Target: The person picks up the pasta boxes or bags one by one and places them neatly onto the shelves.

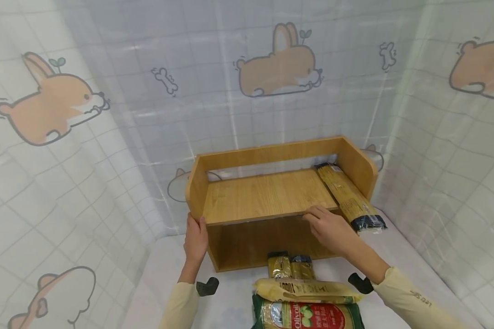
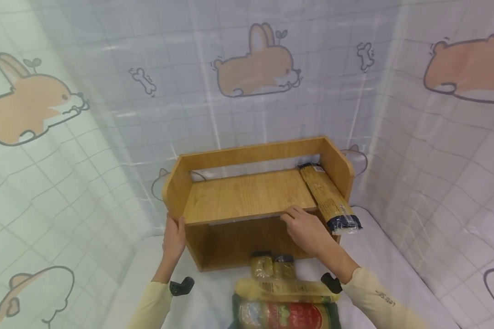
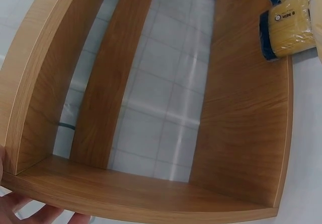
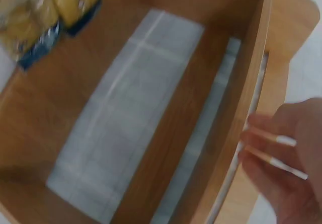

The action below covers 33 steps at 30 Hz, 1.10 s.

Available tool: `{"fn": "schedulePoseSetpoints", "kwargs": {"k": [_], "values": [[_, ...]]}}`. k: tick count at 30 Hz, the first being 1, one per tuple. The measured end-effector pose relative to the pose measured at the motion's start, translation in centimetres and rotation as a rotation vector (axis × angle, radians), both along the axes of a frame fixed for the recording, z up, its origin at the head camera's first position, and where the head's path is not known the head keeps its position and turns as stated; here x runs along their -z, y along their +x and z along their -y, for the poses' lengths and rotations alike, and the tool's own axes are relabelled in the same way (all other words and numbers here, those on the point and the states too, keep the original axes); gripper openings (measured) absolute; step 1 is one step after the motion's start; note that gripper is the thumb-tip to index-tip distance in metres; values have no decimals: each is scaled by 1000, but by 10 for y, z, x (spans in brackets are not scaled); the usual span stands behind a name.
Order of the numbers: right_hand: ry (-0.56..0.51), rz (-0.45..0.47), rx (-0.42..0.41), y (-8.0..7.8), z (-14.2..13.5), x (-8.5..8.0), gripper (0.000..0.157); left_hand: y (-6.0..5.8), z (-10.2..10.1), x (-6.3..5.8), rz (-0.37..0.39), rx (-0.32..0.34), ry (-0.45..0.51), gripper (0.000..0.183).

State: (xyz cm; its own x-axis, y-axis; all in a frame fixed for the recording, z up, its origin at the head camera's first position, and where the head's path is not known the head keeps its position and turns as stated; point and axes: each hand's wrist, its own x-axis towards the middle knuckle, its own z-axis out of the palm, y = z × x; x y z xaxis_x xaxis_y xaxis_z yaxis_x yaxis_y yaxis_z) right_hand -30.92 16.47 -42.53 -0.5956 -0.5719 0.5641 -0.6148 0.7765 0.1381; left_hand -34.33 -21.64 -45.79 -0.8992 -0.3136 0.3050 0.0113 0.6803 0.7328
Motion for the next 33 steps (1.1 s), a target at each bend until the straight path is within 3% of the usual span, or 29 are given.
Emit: {"fn": "schedulePoseSetpoints", "kwargs": {"k": [5,8,10,16,23,28,33], "values": [[21,98,-301,6,11,18,27,1,2,-1,-10,2,-2,59],[79,243,-396,12,14,34,25,0,1,-2,-10,-2,7,58],[131,349,-385,15,13,46,26,0,0,-2,-9,-1,14,57],[228,673,-229,24,1,77,37,-1,-2,-1,-13,-2,15,57],[191,950,-116,29,-17,116,65,-1,0,-2,-17,2,10,56],[96,1118,-65,31,-28,130,77,-2,0,0,-11,3,13,58],[33,1163,-52,32,-33,140,79,0,-1,1,-1,-5,13,59]]}}
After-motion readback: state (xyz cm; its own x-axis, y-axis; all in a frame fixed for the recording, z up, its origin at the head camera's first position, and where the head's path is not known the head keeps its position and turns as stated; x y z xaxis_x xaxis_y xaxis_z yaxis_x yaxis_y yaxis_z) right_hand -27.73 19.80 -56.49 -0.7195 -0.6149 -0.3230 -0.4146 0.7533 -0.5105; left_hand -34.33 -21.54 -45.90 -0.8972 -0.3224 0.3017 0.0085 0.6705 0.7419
